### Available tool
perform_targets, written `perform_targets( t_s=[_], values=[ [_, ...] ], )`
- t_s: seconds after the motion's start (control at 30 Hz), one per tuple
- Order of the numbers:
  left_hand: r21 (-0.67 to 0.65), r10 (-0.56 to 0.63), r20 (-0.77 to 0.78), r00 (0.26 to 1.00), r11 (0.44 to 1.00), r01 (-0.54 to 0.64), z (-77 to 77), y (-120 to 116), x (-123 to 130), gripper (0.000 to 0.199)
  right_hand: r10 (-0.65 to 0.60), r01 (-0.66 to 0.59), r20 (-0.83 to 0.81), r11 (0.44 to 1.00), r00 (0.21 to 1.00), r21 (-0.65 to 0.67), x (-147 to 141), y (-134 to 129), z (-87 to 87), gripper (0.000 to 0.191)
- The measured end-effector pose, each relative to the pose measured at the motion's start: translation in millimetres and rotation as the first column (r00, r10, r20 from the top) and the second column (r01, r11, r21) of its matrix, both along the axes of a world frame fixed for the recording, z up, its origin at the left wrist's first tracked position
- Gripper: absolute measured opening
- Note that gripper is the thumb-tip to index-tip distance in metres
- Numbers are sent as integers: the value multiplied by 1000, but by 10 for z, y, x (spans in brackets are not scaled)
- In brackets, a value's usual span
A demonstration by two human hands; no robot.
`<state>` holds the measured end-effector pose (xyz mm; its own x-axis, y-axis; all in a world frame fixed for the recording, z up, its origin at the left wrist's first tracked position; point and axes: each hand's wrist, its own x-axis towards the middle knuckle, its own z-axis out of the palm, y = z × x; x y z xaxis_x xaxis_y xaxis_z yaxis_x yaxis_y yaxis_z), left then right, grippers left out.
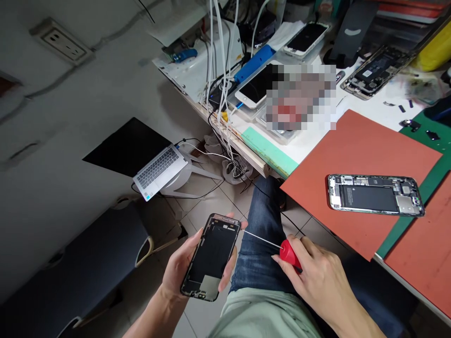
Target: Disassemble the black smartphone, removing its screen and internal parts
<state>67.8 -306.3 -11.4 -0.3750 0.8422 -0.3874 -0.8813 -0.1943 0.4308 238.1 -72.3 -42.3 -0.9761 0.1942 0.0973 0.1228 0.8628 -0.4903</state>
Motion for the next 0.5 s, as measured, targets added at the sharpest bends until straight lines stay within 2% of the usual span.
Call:
perform_targets(
  t_s=[0.5],
  values=[
    [-22, 14, 3, 1000, 1000, -13, -17, 5, -23, 64, 25, -25, 5, 999, 1000, 34, 61, -17, -28, 30]
  ],
)
